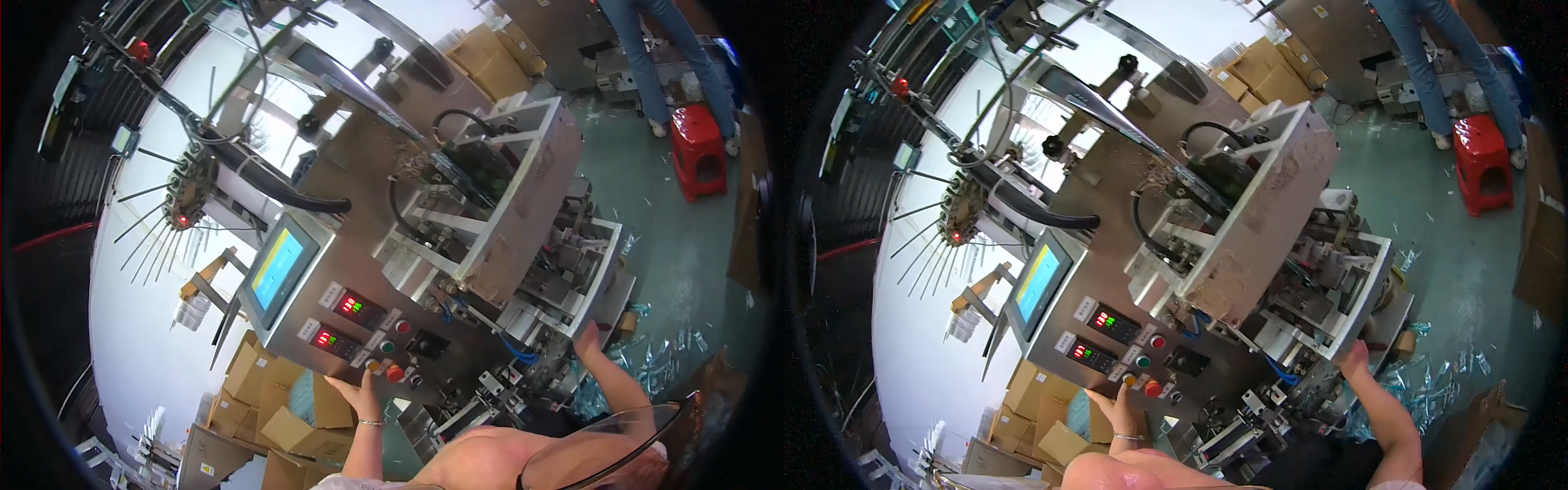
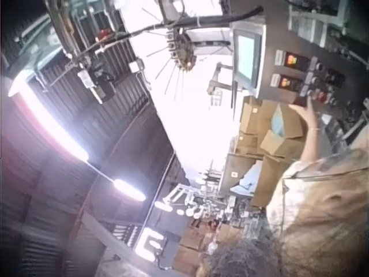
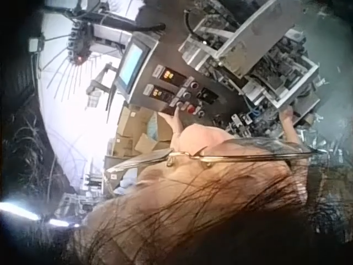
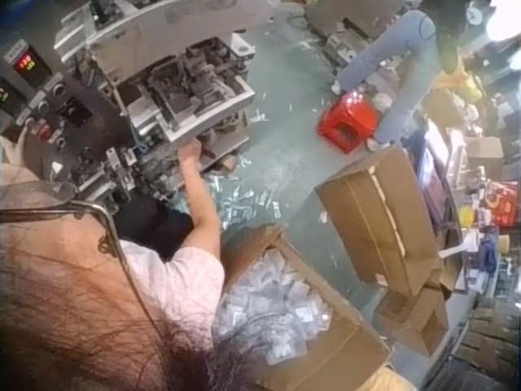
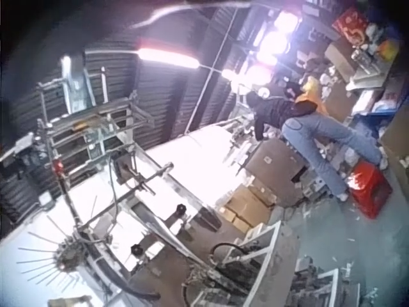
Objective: Operates a packaging machine to bag small items and places them into cardboard boxes.
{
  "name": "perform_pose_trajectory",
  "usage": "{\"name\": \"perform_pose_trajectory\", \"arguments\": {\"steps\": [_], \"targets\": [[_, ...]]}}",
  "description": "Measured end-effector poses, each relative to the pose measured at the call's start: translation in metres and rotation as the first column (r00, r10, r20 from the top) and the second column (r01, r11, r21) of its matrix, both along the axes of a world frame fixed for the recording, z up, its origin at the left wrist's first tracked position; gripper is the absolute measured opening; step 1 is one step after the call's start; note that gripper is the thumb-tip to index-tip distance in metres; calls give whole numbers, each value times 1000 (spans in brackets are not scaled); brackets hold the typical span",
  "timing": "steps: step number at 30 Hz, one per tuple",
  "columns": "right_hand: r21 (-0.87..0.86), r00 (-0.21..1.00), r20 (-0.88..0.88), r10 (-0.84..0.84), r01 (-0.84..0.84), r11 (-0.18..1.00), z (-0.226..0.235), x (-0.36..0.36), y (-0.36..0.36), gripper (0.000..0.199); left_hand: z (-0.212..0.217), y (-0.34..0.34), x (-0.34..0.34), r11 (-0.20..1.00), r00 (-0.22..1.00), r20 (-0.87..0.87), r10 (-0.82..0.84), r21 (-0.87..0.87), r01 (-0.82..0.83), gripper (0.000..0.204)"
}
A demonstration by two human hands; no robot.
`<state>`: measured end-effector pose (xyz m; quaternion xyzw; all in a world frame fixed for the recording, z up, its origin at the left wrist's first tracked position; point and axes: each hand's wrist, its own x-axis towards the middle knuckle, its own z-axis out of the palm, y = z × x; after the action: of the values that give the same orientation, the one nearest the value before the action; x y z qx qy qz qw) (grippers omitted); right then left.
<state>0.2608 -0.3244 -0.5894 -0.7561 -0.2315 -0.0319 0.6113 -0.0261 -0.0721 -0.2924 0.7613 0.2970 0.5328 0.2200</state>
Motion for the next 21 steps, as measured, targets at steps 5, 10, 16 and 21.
{"name": "perform_pose_trajectory", "arguments": {"steps": [5, 10, 16, 21], "targets": [[917, 643, -389, 660, 335, 214, -26, -4, 28, 33, 4, -15, 8, 979, 976, 175, -132, -134, 156, 81], [303, 994, -104, 41, -8, 953, -84, 18, 42, 30, 16, -35, 34, 971, 984, 149, -102, -201, 131, 79], [19, 981, 171, -91, 89, 996, -31, 20, 19, 9, 18, -43, 33, 978, 985, 129, -113, -158, 133, 70], [-77, 970, 218, -107, 127, 989, -26, 23, 14, 10, 17, -37, 18, 986, 992, 56, -109, -123, 115, 69]]}}
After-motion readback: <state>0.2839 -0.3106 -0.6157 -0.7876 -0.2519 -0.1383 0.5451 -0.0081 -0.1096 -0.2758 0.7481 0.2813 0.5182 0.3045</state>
